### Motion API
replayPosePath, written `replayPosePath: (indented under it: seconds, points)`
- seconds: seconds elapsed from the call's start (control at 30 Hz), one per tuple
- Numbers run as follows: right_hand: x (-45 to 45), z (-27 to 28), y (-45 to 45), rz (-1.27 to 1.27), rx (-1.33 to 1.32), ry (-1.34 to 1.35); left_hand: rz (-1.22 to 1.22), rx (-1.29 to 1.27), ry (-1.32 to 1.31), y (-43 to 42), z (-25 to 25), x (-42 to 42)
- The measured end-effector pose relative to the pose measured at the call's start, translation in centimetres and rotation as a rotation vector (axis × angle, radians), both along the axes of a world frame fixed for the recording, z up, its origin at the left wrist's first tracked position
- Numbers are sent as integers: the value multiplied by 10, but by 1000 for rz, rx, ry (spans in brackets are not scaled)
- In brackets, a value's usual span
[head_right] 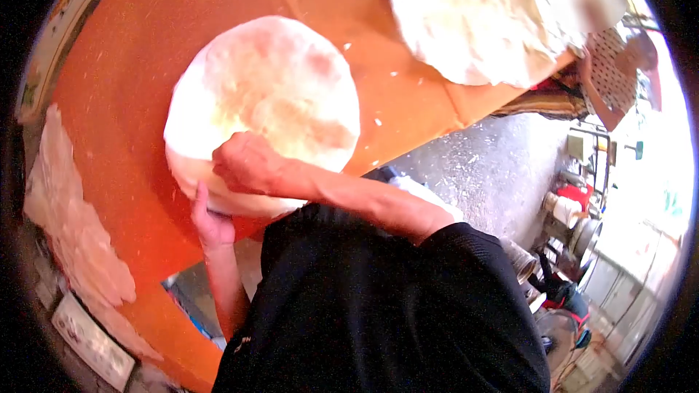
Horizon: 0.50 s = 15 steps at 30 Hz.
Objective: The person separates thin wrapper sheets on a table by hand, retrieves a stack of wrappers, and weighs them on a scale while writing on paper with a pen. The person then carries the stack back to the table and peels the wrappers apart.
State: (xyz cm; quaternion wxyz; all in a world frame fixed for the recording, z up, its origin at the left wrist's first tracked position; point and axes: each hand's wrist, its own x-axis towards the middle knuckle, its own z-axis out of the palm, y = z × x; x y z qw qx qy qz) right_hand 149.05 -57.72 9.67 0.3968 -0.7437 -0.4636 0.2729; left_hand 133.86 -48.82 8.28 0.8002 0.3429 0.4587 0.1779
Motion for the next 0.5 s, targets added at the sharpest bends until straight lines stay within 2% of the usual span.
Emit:
replayPosePath:
  seconds: [0.07, 0.13, 0.17, 0.2, 0.23, 0.27, 0.3, 0.4, 0.43, 0.5]
  points:
    - [17, 7, -10, -65, 20, 3, 58, 26, 127, 1, -6, -2]
    - [61, 11, -32, -184, 257, 48, 6, 4, 54, 15, -25, -19]
    - [87, 20, -51, -260, 198, 94, 27, -45, 37, 13, -19, -18]
    - [115, 37, -73, -338, 138, 142, -25, 37, 5, 18, -31, -30]
    - [140, 68, -90, -511, -110, 337, -18, -28, -24, 21, -34, -36]
    - [168, 61, -117, -502, 134, 280, -12, -96, -53, 23, -38, -39]
    - [192, 73, -141, -515, 208, 159, -23, -106, -65, 29, -47, -41]
    - [255, 130, -211, -629, 26, -196, -21, -166, 28, 42, -67, -50]
    - [261, 155, -223, -639, 27, -207, -20, -205, 18, 43, -71, -51]
    - [270, 206, -239, -556, -39, -725, -38, -198, -31, 39, -68, -46]
